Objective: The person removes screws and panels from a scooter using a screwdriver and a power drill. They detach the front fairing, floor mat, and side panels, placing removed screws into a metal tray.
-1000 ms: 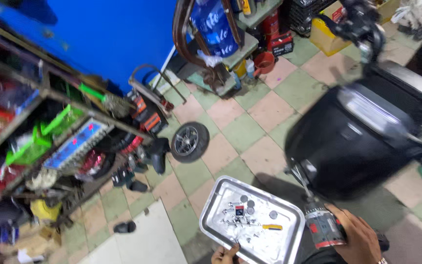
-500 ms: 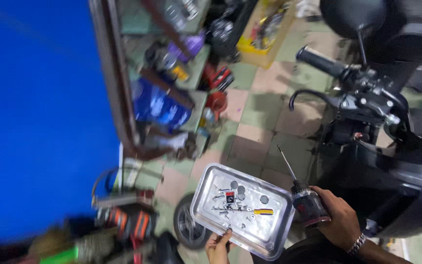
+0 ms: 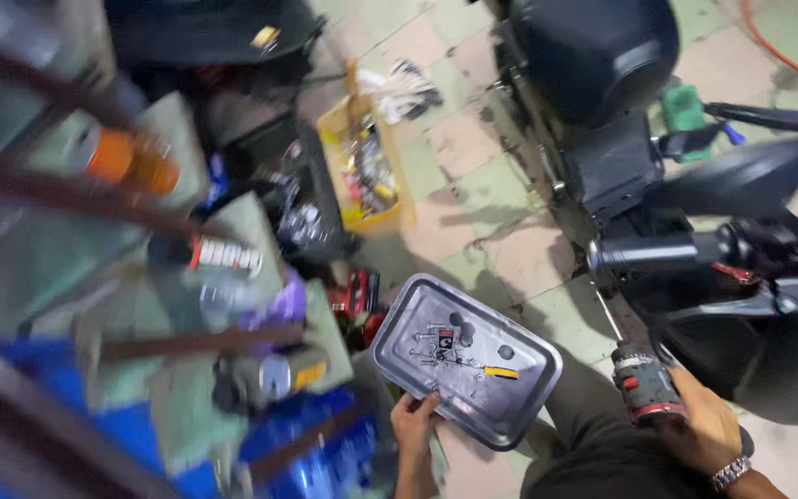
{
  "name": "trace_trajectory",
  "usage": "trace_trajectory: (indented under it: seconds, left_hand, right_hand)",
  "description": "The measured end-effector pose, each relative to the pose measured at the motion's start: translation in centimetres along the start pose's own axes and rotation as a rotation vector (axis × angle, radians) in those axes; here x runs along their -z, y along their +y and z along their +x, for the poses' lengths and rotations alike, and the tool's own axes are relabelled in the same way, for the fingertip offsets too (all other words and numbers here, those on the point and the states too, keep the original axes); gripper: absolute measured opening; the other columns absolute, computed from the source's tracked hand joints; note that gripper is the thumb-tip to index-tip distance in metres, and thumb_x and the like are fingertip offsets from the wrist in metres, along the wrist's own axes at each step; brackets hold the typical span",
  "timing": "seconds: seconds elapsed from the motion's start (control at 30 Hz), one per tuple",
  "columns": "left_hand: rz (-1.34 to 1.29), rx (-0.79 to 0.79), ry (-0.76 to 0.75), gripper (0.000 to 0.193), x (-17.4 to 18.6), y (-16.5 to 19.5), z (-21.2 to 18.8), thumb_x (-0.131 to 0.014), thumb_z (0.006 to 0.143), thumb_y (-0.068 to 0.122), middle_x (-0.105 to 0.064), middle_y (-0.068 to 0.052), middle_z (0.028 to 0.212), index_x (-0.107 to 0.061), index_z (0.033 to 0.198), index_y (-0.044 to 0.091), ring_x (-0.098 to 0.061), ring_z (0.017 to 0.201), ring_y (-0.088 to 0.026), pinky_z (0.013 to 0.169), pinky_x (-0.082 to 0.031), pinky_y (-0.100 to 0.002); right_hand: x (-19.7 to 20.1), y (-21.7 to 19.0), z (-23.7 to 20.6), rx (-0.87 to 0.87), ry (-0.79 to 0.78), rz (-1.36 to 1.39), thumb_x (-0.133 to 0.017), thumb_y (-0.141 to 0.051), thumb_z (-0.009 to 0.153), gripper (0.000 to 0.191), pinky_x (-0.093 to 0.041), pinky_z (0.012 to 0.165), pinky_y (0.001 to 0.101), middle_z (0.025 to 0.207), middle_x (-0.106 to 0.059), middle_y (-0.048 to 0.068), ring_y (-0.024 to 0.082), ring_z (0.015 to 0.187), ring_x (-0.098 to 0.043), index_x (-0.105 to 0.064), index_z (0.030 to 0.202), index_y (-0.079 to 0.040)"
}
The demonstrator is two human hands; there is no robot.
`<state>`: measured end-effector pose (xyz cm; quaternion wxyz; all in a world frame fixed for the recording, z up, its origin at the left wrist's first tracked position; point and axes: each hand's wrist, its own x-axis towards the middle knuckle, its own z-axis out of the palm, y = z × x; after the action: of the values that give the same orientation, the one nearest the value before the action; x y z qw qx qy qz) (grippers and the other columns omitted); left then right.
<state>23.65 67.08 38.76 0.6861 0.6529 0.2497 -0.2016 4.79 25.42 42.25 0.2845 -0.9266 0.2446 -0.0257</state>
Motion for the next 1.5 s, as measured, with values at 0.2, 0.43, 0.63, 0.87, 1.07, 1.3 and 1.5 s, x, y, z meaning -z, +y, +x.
trace_trajectory:
  seconds: [0.2,0.43,0.63,0.87,1.07,1.3,1.5]
  left_hand:
    - [0.32,0.005,-0.236,0.023,-5.0,4.8,18.7,-0.079,0.086,0.005,-0.072,-0.009,0.084,-0.07,0.104,-0.006,-0.065,0.066,-0.017,0.053,-0.049,-0.032]
    - [0.516,0.089,-0.507,0.02,-14.4,7.8,31.9,-0.078,0.083,0.004,-0.074,-0.002,0.085,-0.076,0.103,0.004,-0.067,0.071,-0.009,0.063,-0.053,-0.027]
    - [0.638,0.2,-0.649,0.016,-22.4,4.8,39.8,-0.077,0.083,0.001,-0.069,-0.004,0.08,-0.073,0.099,0.001,-0.059,0.066,-0.014,0.057,-0.046,-0.03]
    - [0.547,0.454,-0.68,0.023,-26.8,-4.7,47.8,-0.072,0.081,-0.008,-0.067,-0.007,0.088,-0.069,0.104,-0.001,-0.062,0.069,-0.015,0.056,-0.049,-0.029]
    - [0.681,0.564,-0.599,0.031,-25.8,-15.4,50.9,-0.07,0.082,-0.005,-0.067,-0.002,0.088,-0.069,0.111,0.005,-0.064,0.07,-0.012,0.062,-0.06,-0.031]
    - [0.79,0.44,-0.669,0.022,-26.6,-29.8,56.8,-0.076,0.089,0.001,-0.061,-0.004,0.083,-0.069,0.109,0.002,-0.054,0.066,-0.011,0.053,-0.043,-0.027]
    - [0.744,0.441,-0.761,0.022,-26.8,-37.6,62.2,-0.08,0.083,0.005,-0.065,-0.004,0.082,-0.07,0.102,0.001,-0.059,0.064,-0.012,0.054,-0.052,-0.031]
  right_hand:
    - [-8.4,0.8,0.8,-0.529,0.009,0.073,-0.074,-0.02,0.075,0.057,-0.06,0.071,0.0441,0.108,-0.075,0.014,0.037,0.087,-0.074,-0.063,0.13,-0.02]
    - [-12.6,-8.0,4.4,-0.739,0.372,0.184,-0.062,-0.016,0.078,0.064,-0.059,0.081,0.0438,0.102,-0.073,0.018,0.036,0.09,-0.073,-0.06,0.141,-0.014]
    - [-15.8,-12.9,11.5,-1.074,0.437,0.271,-0.07,-0.019,0.078,0.064,-0.058,0.082,0.0432,0.097,-0.073,0.02,0.035,0.088,-0.072,-0.06,0.141,-0.011]
    - [-25.3,-11.7,18.1,-1.089,0.408,0.073,-0.083,-0.023,0.071,0.046,-0.055,0.086,0.0394,0.106,-0.075,0.013,0.031,0.097,-0.072,-0.07,0.114,-0.011]
    - [-31.0,-7.6,20.6,-1.255,0.576,0.435,-0.081,-0.021,0.076,0.032,-0.056,0.075,0.0372,0.092,-0.077,0.007,0.023,0.079,-0.074,-0.071,0.103,-0.008]
    - [-37.9,2.2,17.4,-1.063,0.476,0.438,-0.087,-0.022,0.076,0.026,-0.058,0.077,0.0359,0.09,-0.078,0.005,0.02,0.085,-0.074,-0.077,0.097,-0.011]
    - [-42.0,10.0,14.5,-1.075,0.459,0.521,-0.089,-0.021,0.075,0.03,-0.06,0.074,0.037,0.089,-0.077,0.006,0.021,0.081,-0.074,-0.075,0.1,-0.01]
